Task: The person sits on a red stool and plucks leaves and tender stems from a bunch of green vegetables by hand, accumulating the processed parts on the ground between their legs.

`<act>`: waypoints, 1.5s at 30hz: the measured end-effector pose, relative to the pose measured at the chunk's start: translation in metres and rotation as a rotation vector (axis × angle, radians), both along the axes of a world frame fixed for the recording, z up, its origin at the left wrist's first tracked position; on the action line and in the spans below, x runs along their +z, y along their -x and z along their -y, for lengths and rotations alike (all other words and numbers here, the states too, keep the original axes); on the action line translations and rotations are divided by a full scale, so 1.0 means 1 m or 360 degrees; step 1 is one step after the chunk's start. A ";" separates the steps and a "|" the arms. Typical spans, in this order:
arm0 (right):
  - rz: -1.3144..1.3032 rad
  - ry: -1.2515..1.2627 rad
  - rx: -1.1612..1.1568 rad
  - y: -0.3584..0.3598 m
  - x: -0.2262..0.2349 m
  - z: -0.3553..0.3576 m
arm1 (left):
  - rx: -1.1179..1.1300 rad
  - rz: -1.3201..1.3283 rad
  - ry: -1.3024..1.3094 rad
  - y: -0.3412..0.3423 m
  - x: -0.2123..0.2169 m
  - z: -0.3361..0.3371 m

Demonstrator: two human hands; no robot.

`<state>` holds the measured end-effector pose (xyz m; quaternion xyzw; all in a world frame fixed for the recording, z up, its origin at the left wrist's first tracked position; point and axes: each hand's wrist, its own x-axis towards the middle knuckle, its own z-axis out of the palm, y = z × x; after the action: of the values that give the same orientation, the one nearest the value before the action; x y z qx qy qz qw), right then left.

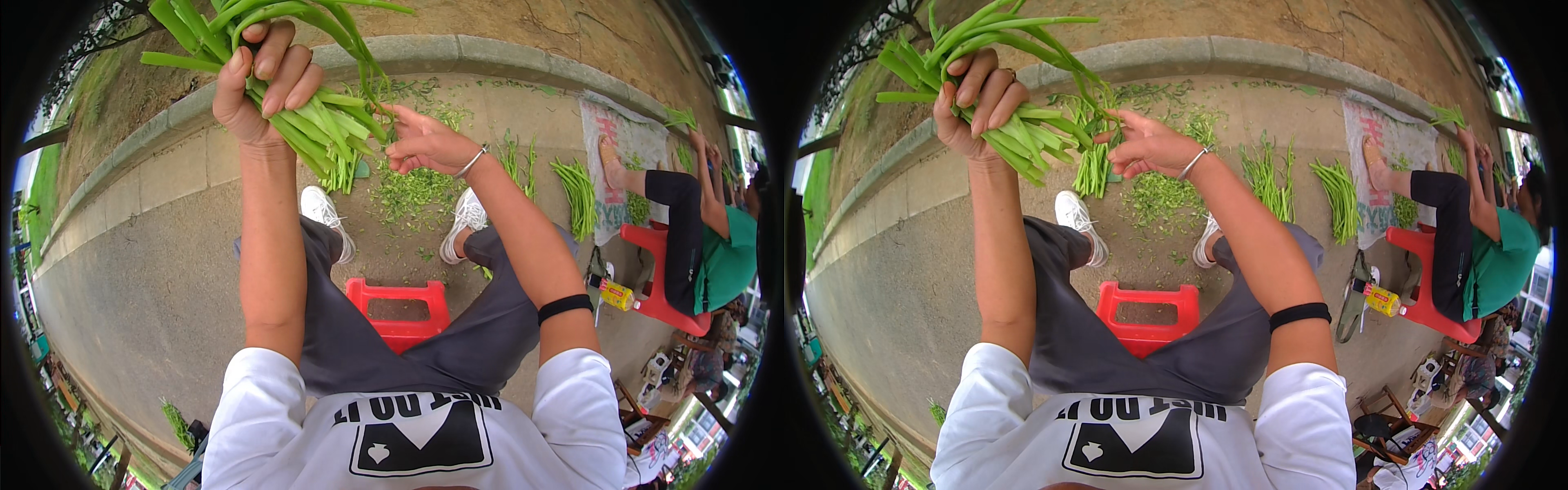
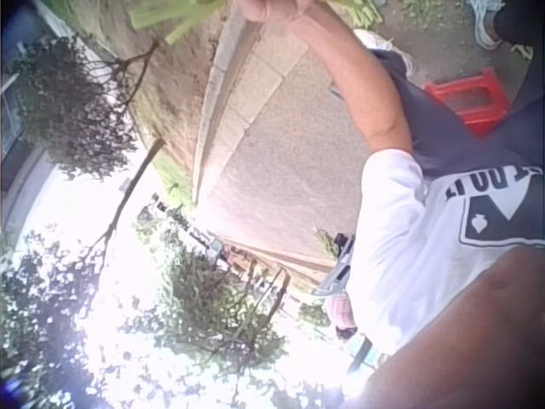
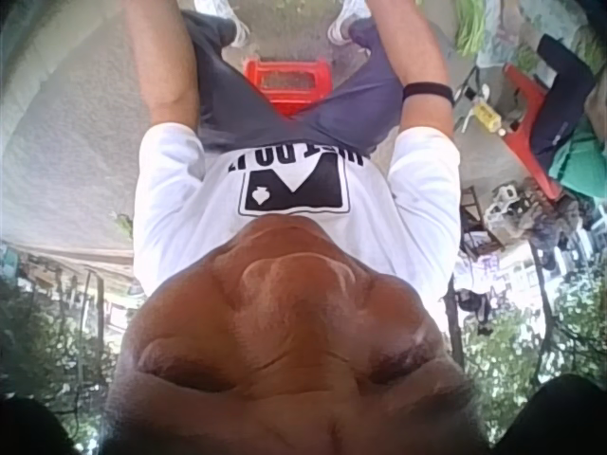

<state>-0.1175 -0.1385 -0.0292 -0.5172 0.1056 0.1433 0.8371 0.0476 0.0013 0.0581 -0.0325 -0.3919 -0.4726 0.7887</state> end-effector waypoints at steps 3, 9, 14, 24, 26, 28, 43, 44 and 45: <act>-0.0078 0.0080 -0.0167 -0.002 -0.004 -0.006 | -0.0044 -0.0069 0.0049 -0.002 0.000 -0.001; -0.0047 0.0034 -0.0203 -0.008 -0.006 -0.013 | -0.0068 -0.0109 0.0062 -0.001 0.000 -0.001; -0.0204 0.0209 -0.0178 -0.010 -0.002 -0.006 | 0.0202 -0.0082 -0.0201 -0.006 0.004 -0.007; -0.0371 0.0936 -0.0267 0.003 0.027 0.032 | 0.1317 0.0293 -0.1868 0.002 -0.008 0.006; -0.0324 0.0899 -0.0249 0.002 0.034 0.029 | 0.1362 0.0616 -0.1937 0.015 -0.008 0.014; -0.0254 0.0850 -0.0206 0.002 0.041 0.024 | 0.1264 0.0790 -0.1936 0.025 -0.008 0.022; 0.0066 0.0433 0.0073 0.018 0.076 0.034 | 0.0242 0.1040 -0.1765 0.041 -0.012 0.029; 0.0070 0.0462 0.0067 0.018 0.075 0.034 | 0.0248 0.1075 -0.1778 0.041 -0.011 0.029; 0.0083 0.0497 0.0047 0.019 0.074 0.034 | 0.0254 0.1109 -0.1791 0.042 -0.010 0.028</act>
<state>-0.1364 -0.1727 0.0449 -0.6462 0.0970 0.1240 0.7468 0.0060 -0.0271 0.0483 0.5679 -0.3186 -0.5281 0.5451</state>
